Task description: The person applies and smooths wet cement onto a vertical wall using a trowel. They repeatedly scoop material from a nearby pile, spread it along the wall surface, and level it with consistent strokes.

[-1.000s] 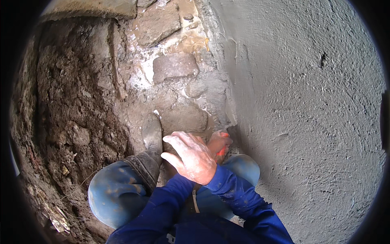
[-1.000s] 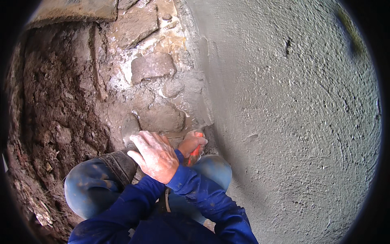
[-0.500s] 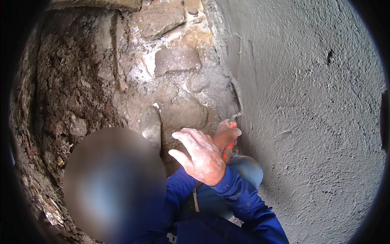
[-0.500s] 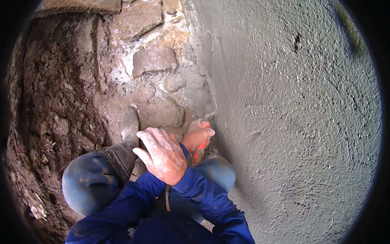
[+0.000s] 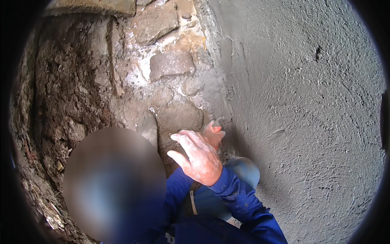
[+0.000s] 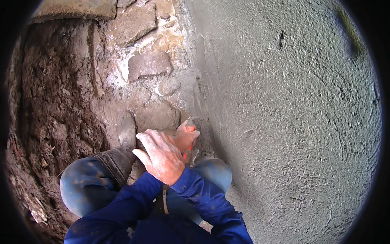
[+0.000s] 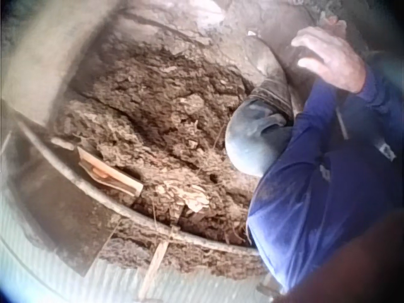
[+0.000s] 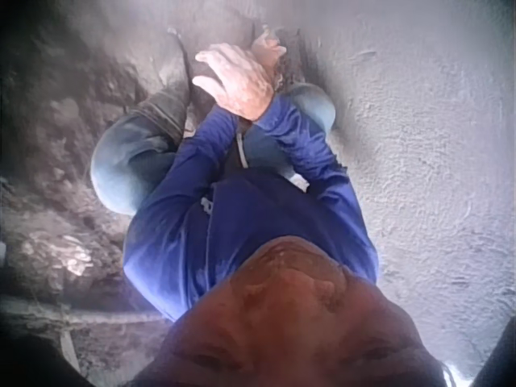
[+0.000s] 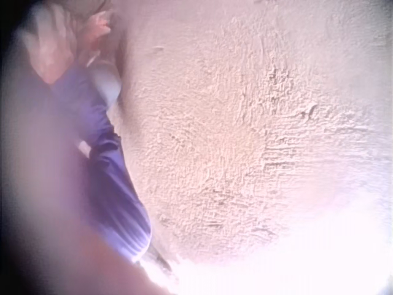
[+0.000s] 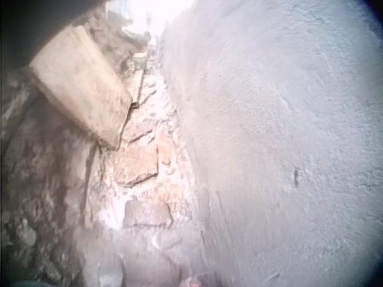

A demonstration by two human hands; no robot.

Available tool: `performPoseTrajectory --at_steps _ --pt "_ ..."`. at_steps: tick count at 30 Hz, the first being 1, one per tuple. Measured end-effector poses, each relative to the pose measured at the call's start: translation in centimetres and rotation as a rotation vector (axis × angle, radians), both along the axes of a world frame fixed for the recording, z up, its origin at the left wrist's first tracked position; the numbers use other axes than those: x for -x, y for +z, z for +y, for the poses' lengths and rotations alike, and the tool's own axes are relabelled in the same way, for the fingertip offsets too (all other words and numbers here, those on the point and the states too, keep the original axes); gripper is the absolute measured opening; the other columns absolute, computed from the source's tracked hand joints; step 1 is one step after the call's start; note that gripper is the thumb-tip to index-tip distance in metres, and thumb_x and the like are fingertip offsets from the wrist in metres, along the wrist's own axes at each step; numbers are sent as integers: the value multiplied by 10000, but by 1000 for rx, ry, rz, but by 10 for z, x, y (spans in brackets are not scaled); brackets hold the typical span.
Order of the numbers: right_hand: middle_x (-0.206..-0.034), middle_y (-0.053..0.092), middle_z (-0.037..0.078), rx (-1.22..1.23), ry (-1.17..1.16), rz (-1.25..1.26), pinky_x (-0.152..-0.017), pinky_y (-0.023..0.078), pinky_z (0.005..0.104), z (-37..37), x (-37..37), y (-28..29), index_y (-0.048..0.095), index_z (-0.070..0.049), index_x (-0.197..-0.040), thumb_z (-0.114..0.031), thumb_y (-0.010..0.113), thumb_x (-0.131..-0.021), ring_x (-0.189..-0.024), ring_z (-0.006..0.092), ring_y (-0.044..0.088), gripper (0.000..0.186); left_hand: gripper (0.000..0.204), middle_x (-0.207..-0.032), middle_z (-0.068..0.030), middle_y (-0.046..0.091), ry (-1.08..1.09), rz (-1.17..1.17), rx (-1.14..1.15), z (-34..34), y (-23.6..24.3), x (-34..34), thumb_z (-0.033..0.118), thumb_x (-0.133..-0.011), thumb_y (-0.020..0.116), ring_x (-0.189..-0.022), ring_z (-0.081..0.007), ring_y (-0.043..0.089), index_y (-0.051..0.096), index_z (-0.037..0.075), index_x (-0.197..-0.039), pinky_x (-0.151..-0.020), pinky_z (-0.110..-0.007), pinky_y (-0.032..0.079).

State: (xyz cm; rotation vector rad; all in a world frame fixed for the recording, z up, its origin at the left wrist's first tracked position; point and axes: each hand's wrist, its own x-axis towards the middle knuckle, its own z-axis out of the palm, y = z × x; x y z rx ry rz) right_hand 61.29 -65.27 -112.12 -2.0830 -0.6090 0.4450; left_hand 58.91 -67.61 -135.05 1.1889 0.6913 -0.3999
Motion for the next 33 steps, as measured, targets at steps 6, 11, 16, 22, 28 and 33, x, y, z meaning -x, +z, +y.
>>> performPoseTrajectory --at_steps 6,11,16,22,28,33 --pt "-1137 616 180 33 -33 -40 -930 470 418 -6 4 2 610 -31 -1150 -216 728 -827 -1067 348 591 390 620 -749 -68 565 -135 -185 -572 -38 -57 -5 67 -746 648 -565 -163 558 426 -133 -1289 -516 -314 468" --pt "-1124 626 165 40 -85 -90 -923 470 408 -16 8 -4 617 -30 -1140 -214 730 -824 -1068 331 595 382 712 -896 -187 624 -166 115 -44 -24 18 -27 121 -738 655 -830 -273 639 369 -180 -1316 -744 -348 516" --pt "-1152 616 161 27 -30 -35 -927 453 415 2 10 6 620 -58 -1148 -260 706 -845 -1090 335 581 375 735 -981 -231 649 -324 -15 -152 -11 83 -14 109 -757 665 -928 -306 651 334 -214 -1329 -844 -343 512" --pt "-1148 614 159 63 3 -25 -915 463 417 4 10 -5 610 -52 -1157 -258 701 -846 -1075 341 585 385 672 -888 -129 653 -228 -171 -166 0 55 -13 120 -759 667 -852 -188 637 399 -178 -1297 -766 -305 515" --pt "-1113 616 172 42 -44 -64 -915 474 414 -4 3 -12 608 -21 -1140 -196 725 -824 -1048 351 591 380 533 -767 -106 587 -131 48 15 -9 -6 -40 87 -723 614 -632 -221 614 506 -125 -1200 -569 -353 510" --pt "-1101 621 170 36 -76 -103 -910 476 410 -8 4 -11 612 -18 -1128 -193 729 -821 -1044 339 597 373 353 -687 -30 504 -35 35 263 11 62 -73 8 -759 634 -471 -139 499 457 -12 -1065 -407 -304 412"
